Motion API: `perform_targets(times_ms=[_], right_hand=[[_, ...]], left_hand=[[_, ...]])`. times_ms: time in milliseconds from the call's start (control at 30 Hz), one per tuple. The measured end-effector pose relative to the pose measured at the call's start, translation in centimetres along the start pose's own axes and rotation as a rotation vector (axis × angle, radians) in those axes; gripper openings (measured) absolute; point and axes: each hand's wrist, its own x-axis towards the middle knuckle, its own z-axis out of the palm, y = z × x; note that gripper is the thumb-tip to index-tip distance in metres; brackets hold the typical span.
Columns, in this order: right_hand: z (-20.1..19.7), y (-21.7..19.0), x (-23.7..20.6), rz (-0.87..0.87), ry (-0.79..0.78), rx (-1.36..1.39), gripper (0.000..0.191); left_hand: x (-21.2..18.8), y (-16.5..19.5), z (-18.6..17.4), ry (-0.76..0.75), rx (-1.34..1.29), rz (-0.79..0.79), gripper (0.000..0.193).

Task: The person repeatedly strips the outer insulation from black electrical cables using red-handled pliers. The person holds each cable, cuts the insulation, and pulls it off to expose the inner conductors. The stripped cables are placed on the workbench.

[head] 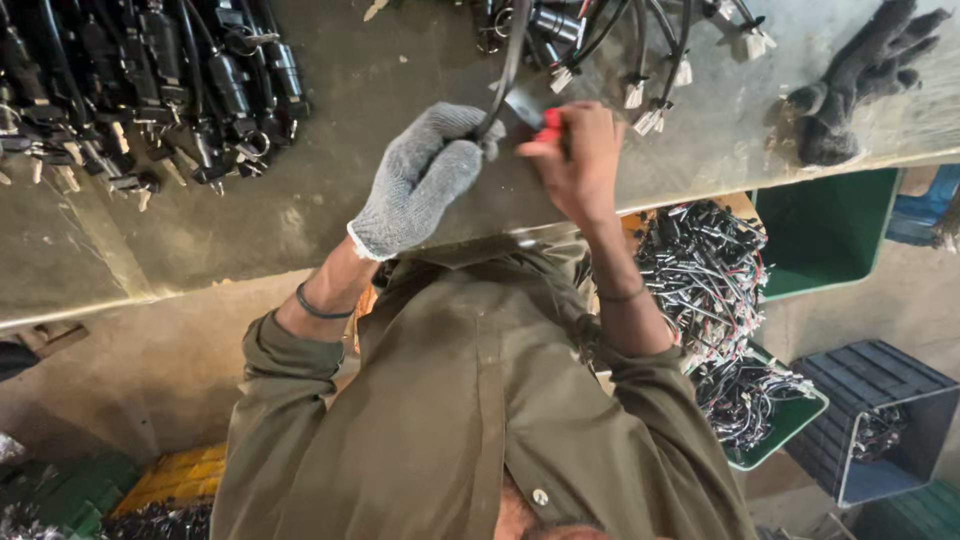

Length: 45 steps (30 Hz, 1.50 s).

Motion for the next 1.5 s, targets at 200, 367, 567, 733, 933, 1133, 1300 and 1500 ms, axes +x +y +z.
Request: perform_targets(times_ms=[200,367,567,733,933,1133,1300,1500], right_hand=[[-2.2,-3.5,1.0,0.123,-0.200,1.285,0.011],[-4.3,-7.6,2.1,-0.213,0.053,0.226,0.043],[-4.4,-7.5,3.0,-0.161,-0.059,0.018,0.034],[-4.5,-6.3,3.7,-0.185,-0.099,0.112,0.030],[-5.5,-7.5,2.9,-0.186,-0.130,0.189,0.036],[-5.8,-8.6,1.8,-0.080,-0.069,0.088,0.024],[-5.4,-9.0,1.5,-0.025,-0.050,0.030,0.031],[-5.1,-9.8,0.8,0.091,-0.027,0.023,0.027]], left_hand=[[-0.9,2.4,1.8,-0.040,-0.128,-0.121,0.037],[-1.6,2.5,3.7,0.106,-0.133,-0.051,0.045],[-1.9,3.5,2.8,0.025,0.097,-0.162,0.047],[-1.7,5.0,1.8,-0.192,0.046,-0.145,0.062],[-1.3,4.0,3.0,0.069,0.739,0.362,0.069],[-2.0,1.7,3.7,0.176,0.906,0.303,0.073],[-2.2,0.6,3.4,0.175,1.232,0.326,0.068],[-1.4,0.2,3.3,0.201,1.471,0.370,0.065]])
